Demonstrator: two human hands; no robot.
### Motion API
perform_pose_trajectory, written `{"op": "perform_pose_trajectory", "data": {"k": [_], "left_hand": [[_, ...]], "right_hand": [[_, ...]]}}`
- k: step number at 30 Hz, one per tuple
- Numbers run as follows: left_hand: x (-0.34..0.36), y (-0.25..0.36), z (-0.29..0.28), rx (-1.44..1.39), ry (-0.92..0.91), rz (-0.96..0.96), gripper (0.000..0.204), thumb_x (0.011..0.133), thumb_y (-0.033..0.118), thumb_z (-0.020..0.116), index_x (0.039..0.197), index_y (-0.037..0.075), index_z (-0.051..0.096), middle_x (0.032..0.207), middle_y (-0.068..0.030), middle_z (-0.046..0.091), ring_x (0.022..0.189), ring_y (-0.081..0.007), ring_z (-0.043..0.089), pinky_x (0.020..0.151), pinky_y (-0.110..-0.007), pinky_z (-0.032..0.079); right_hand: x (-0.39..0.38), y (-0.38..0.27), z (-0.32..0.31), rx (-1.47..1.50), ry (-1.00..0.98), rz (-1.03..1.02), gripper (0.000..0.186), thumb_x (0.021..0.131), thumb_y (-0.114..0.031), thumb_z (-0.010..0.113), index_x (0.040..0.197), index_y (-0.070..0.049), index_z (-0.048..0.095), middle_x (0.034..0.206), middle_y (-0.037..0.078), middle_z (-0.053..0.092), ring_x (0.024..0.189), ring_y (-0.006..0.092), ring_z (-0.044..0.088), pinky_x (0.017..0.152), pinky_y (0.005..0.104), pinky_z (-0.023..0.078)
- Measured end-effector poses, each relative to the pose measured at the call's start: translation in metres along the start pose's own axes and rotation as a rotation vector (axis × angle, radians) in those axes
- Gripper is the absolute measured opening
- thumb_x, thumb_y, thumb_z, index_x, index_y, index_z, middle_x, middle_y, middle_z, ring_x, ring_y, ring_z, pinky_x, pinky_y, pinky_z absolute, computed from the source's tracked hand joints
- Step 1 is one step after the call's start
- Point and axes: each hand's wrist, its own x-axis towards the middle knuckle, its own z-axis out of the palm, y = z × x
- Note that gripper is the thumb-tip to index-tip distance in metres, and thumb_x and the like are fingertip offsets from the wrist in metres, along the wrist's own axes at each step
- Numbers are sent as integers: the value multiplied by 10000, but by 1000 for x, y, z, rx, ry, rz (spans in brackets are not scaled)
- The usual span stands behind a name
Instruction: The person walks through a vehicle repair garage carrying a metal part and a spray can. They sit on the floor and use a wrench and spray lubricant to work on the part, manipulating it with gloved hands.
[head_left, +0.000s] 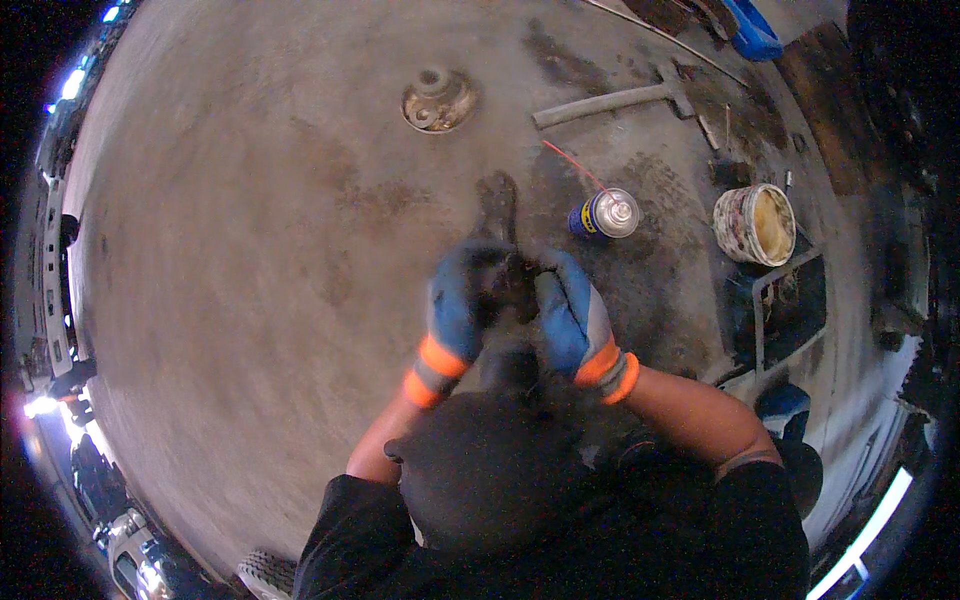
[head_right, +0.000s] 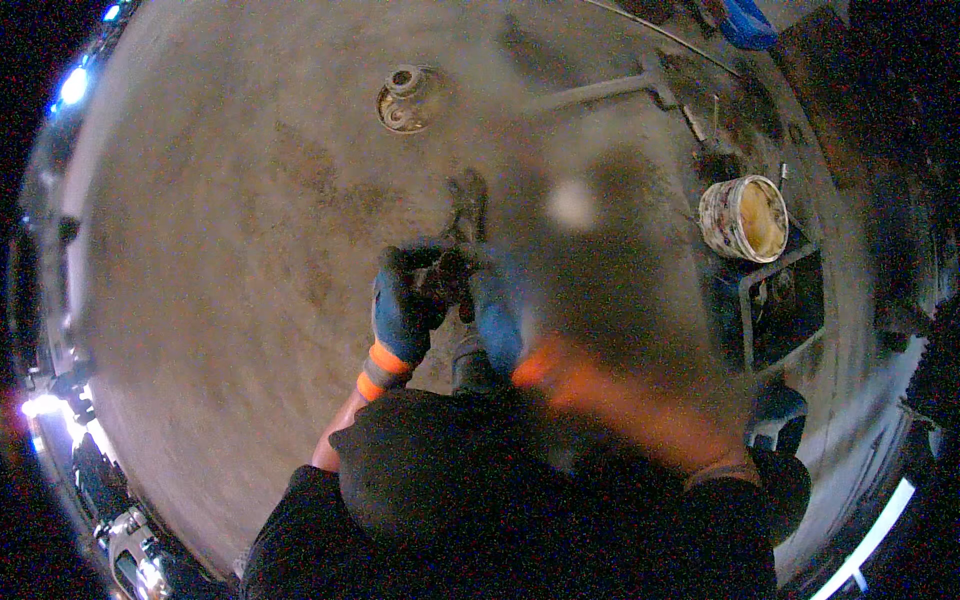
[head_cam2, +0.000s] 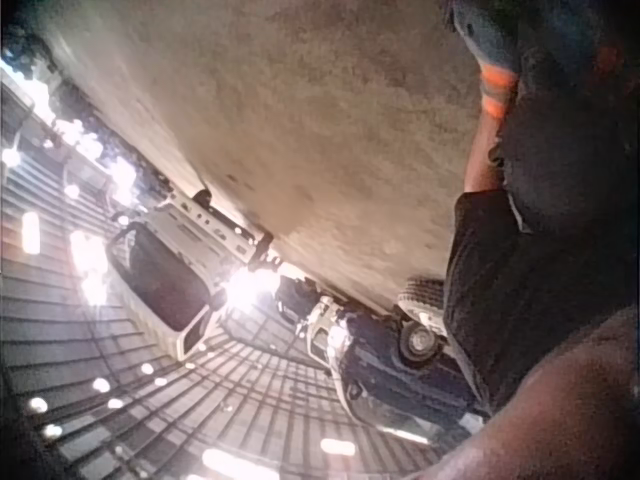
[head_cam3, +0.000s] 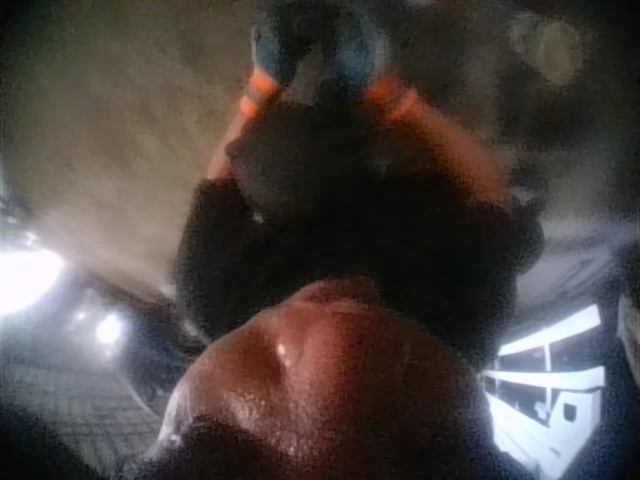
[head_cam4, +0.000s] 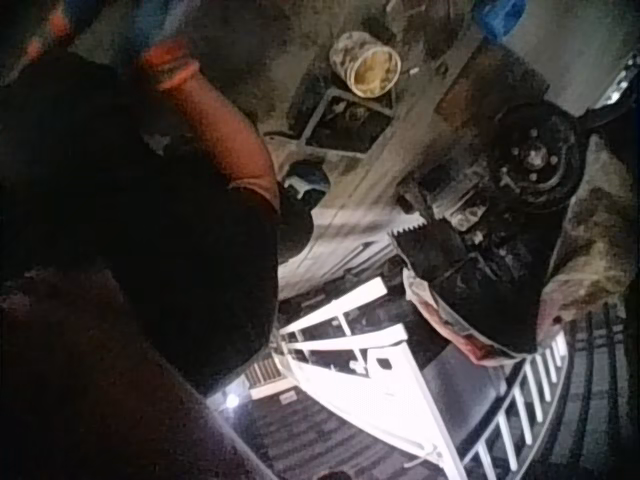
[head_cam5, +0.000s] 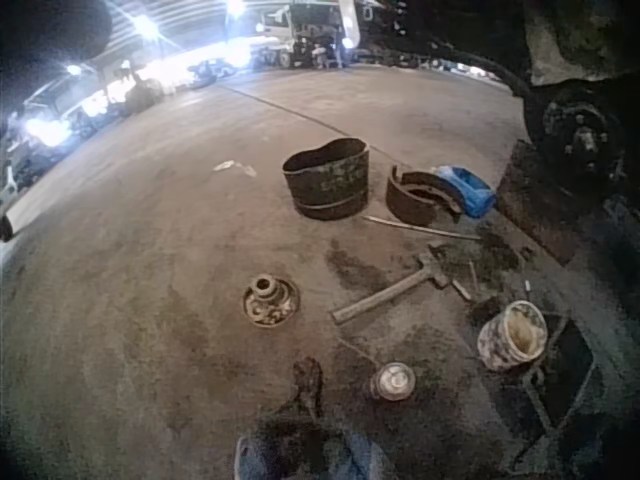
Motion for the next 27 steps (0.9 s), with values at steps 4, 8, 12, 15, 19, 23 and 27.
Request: {"op": "perform_pose_trajectory", "data": {"k": [4,8,12,15,19,23,27], "left_hand": [[-2,2,4,-823,-27,-479,615,907,600,341,1003,57,613,952,-101,649,808,-235,600,681,-359,489],[-4,-5,1,-931,-153,-339,560,920,535,411,1058,20,585,1005,-127,628,907,-251,583,836,-333,460],[-2,-19,-8,-340,-378,-66,693,870,664,350,1095,56,594,1059,-126,627,1005,-255,571,857,-384,462],[-7,-26,4,-512,-285,-211,688,876,640,374,1213,62,533,1145,-119,594,1056,-251,549,934,-388,427],[-6,-50,15,-742,-121,-441,439,930,432,422,1138,63,540,1095,-81,588,981,-187,549,871,-343,439],[-1,-50,20,-633,-227,-229,460,926,466,403,1155,88,530,1124,-86,584,985,-223,546,922,-367,409],[-8,-41,19,-916,-76,-372,356,946,410,381,1072,117,540,1073,-46,588,957,-194,538,888,-353,421]], "right_hand": [[4,-27,0,-80,-121,-132,304,902,-58,463,1195,13,505,1080,128,610,997,176,561,894,314,439],[3,-21,-2,-141,-123,-147,362,842,-104,585,1178,11,518,1024,118,636,931,164,589,834,308,470],[5,-32,1,-78,-129,-176,387,771,-155,679,1106,-3,556,930,126,658,825,186,630,739,323,502],[12,-26,-2,-393,-22,-329,339,741,-191,703,1012,-21,589,852,141,652,746,249,646,666,349,508],[21,-20,-10,-632,23,-436,275,731,-258,703,869,-39,608,737,148,619,649,332,603,589,378,483],[26,-7,-13,-751,29,-563,250,719,-301,706,765,-74,613,669,132,601,592,322,586,537,388,454],[26,-3,-3,-869,62,-753,244,696,-336,709,663,-124,593,595,99,556,509,289,533,470,404,385]]}}
